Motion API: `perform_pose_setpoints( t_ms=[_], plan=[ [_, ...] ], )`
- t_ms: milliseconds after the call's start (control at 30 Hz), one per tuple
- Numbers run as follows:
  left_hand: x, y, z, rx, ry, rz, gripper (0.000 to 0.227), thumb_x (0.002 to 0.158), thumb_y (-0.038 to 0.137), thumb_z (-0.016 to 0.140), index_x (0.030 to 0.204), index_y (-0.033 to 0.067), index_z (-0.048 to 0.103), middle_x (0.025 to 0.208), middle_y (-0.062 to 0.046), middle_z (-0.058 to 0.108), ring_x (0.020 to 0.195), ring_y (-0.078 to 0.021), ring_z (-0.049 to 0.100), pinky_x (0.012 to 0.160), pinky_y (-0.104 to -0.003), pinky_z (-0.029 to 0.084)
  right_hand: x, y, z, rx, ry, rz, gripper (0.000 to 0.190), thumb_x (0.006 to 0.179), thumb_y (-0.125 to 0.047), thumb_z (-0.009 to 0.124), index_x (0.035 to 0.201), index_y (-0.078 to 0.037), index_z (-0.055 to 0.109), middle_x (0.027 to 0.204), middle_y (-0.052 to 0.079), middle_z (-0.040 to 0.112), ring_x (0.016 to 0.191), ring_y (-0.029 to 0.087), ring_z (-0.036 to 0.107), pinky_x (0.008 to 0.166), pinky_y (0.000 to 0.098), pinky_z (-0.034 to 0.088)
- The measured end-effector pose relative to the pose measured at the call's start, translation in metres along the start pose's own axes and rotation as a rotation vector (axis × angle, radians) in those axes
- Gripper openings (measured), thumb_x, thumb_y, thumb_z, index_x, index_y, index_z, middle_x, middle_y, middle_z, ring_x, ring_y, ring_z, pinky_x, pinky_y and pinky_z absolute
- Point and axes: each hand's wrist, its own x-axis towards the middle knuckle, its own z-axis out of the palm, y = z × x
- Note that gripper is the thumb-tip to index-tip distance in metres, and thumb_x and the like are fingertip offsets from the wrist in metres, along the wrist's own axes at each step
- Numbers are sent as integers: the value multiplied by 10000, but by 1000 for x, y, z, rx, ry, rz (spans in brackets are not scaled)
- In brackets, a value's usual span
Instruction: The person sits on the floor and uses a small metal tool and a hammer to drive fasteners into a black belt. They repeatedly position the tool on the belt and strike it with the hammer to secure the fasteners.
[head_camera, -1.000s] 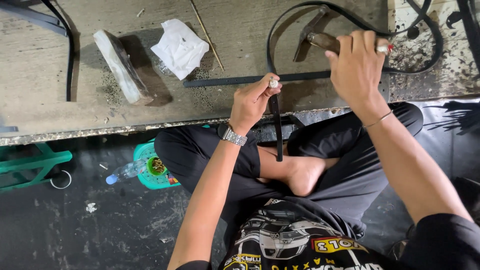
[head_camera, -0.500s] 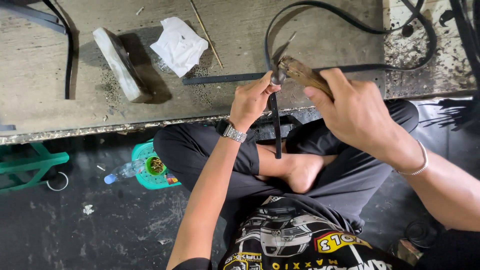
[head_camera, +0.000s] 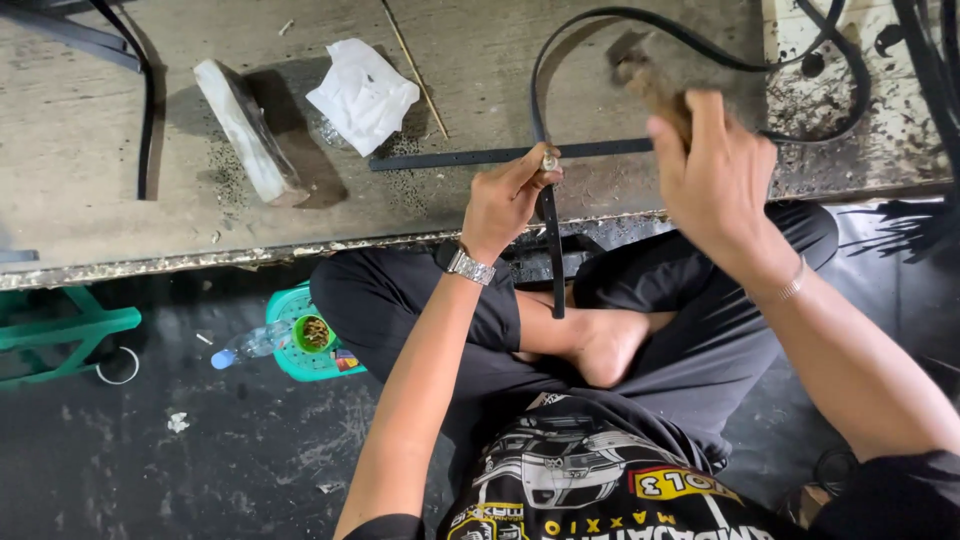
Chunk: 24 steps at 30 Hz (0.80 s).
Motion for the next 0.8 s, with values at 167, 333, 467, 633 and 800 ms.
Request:
perform_pose_setpoints(
  t_ms=[167,333,467,633,800],
  plan=[
    [21,26,-17,-42,-31,-49,318,985,29,746,1283,92,654,871,5,786,816,-65,765,700,-224,666,20,8,40,-200,-29,51,301,1097,-293,654,1287,-61,634,1177,120,674,1056,262,585,888,423,418],
    [28,34,-22,-50,-17,-59,273,1017,92,735,1282,113,673,773,41,705,638,-13,608,557,-262,536,20,-35,43,206,-55,-404,557,880,-97,756,1401,-2,583,1406,210,604,1378,386,516,1143,516,488],
    [46,45,-35,-350,95,-482,204,1038,266,612,1122,98,690,848,-41,775,710,-118,750,606,-225,607,16,-42,55,176,-137,-465,555,938,-426,767,1364,-79,685,1595,203,457,1535,411,294,1246,639,148],
    [49,43,-44,-746,409,-812,390,973,360,645,1105,-7,654,866,-198,751,790,-345,806,778,-431,716,11,-41,50,239,-137,-477,588,1001,-525,659,1390,-85,684,1604,258,443,1547,456,259,1229,683,75],
    [50,55,-42,-577,256,-612,333,1016,332,621,1084,12,677,853,-149,765,794,-254,805,723,-336,715,3,-41,43,273,-190,-432,589,965,-525,702,1379,-108,657,1618,248,397,1557,442,216,1232,687,69]
  ],
)
